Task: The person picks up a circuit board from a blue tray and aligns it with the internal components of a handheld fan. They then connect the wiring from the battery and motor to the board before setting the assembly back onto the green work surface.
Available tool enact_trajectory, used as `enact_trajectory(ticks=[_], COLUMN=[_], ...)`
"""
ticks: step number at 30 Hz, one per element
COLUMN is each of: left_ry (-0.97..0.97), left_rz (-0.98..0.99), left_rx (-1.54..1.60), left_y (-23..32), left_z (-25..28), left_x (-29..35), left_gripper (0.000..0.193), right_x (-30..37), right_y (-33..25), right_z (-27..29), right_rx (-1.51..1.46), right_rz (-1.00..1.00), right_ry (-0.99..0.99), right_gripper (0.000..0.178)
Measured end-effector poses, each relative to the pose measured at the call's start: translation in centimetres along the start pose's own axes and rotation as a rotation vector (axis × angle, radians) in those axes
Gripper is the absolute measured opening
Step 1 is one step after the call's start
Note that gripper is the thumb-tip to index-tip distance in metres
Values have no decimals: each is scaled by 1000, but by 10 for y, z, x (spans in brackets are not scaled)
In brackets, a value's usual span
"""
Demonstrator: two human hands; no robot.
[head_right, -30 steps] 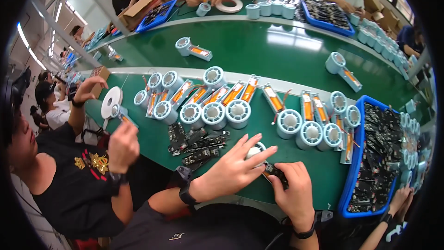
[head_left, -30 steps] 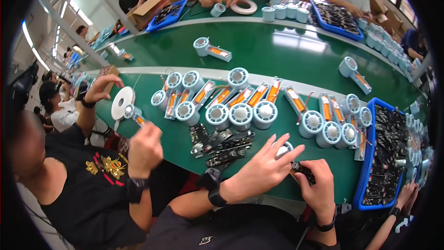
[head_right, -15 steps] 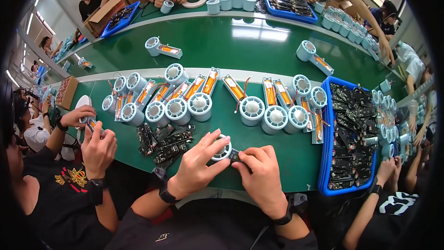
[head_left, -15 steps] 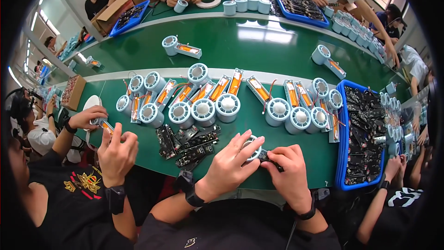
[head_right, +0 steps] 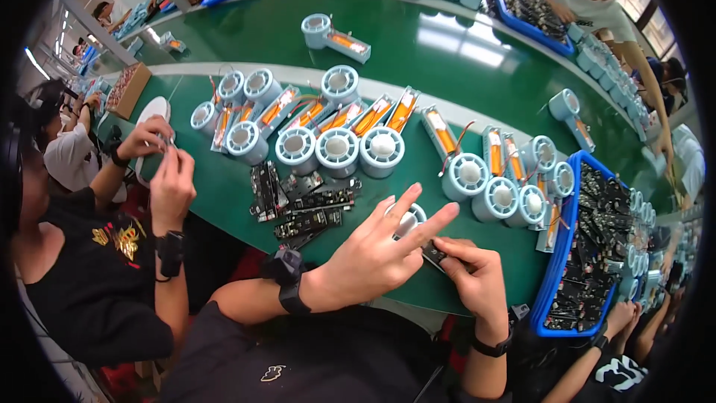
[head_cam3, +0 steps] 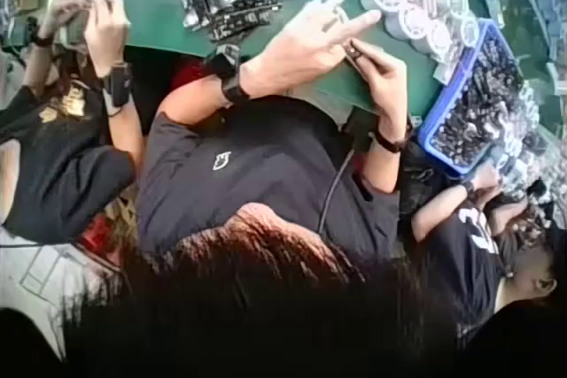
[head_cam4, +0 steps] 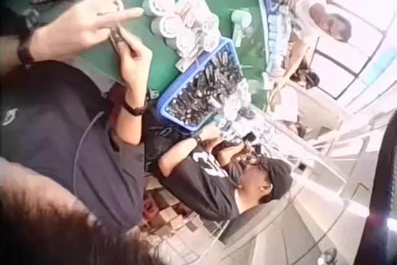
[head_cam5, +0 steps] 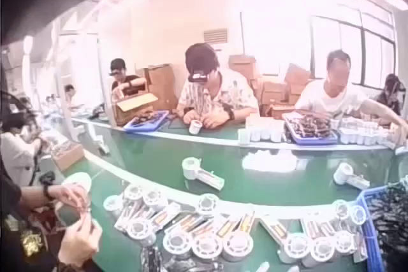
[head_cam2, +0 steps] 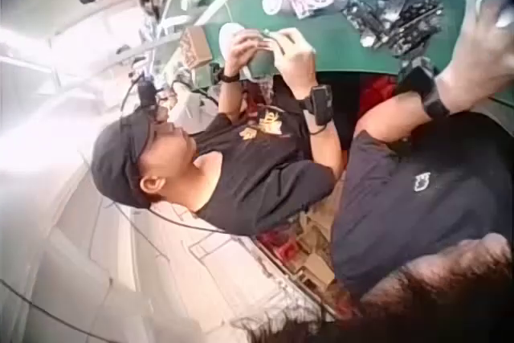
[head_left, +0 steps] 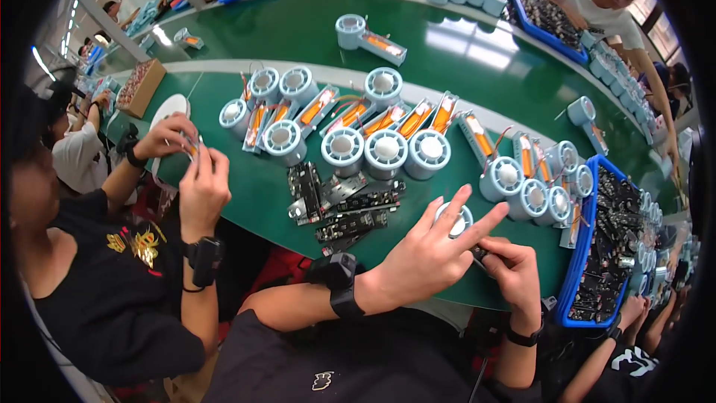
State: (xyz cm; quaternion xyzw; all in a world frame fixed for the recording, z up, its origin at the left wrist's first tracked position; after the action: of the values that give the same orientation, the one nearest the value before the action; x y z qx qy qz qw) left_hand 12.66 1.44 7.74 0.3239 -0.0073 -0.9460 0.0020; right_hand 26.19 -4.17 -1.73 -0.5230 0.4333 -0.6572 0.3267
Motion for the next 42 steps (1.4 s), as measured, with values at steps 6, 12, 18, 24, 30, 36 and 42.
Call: enact_trajectory(ticks=[6, 12, 18, 24, 30, 36, 42], left_ry=[-36, -299, 165, 130, 79, -586, -833], left_rz=[-8, -70, -219, 314, 610, 223, 281], left_rx=[104, 110, -60, -182, -199, 135, -325], left_y=[-3, 6, -1, -192, -282, -271, -312], left_z=[-9, -19, 75, -37, -142, -136, -66], left_x=[7, -6, -129, -193, -164, -167, -96], left_gripper=[12, 11, 9, 11, 16, 42, 48], right_x=[5, 16, 49, 67, 64, 62, 51], right_y=[13, 10, -1, -28, -28, -31, -3], right_z=[2, -2, -11, -58, -63, -48, -40], right_rx=[-74, 66, -637, 348, 441, 370, 352], right_rz=[9, -96, 452, 568, 454, 446, 456], right_ry=[-6, 54, 123, 263, 304, 278, 218], right_gripper=[33, 30, 50, 24, 13, 9, 16])
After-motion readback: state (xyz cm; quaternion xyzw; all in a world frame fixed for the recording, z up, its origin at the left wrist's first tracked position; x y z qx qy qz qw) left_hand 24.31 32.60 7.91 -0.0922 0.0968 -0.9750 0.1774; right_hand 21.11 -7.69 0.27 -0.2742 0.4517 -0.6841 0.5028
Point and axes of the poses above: each hand's wrist, its own x-axis away from the middle knuckle, its own z-axis out of the back of the hand, y = z × x, the point moved 10 cm from there along -x, towards the middle knuckle, and after that the axes turned 14 degrees about -z, right-handed, at the moved point
